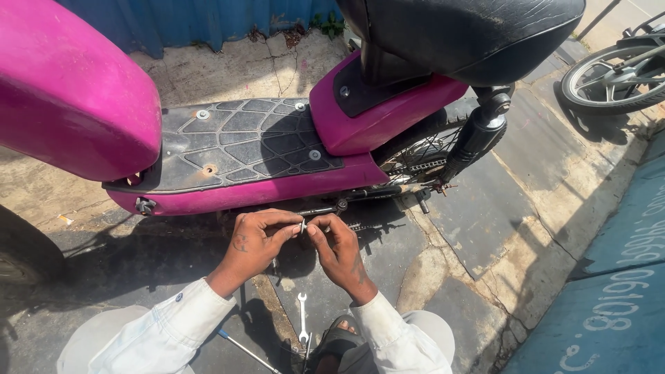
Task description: Removing the side panels of a pink moped using a T-handle wrench.
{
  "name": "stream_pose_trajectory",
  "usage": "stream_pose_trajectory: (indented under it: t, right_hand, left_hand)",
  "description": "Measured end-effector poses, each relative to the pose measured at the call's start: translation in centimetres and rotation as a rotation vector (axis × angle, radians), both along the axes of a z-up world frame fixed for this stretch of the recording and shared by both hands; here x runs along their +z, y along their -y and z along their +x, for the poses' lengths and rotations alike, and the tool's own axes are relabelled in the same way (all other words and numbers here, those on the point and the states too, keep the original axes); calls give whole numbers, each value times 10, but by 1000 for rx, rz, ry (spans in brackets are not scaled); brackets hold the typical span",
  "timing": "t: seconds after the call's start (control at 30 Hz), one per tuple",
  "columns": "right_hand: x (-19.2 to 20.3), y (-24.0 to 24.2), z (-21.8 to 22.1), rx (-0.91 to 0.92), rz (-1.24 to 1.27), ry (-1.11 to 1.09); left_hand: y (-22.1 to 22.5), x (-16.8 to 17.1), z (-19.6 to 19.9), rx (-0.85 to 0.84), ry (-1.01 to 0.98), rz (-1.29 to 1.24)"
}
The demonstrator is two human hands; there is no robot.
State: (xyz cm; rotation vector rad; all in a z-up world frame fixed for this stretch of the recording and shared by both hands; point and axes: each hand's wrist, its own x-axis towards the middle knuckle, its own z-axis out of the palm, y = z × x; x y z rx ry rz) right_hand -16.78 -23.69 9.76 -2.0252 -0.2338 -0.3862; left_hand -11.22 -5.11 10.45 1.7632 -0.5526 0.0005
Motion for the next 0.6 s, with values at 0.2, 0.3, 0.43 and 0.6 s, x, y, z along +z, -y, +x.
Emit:
stream_pose_trajectory:
  t: [0.2,0.3,0.43,0.6]
  right_hand:
    - [-58,11,7,29,318,-217]
    - [-41,11,10,74,405,-289]
    - [3,1,3,12,11,-58]
    - [4,2,2,11,-296,283]
  left_hand:
    - [4,-12,-3,-21,29,-20]
    - [4,-9,-3,-16,-64,-41]
    - [0,-2,-1,16,-114,-70]
    - [2,-11,2,-37,-234,-150]
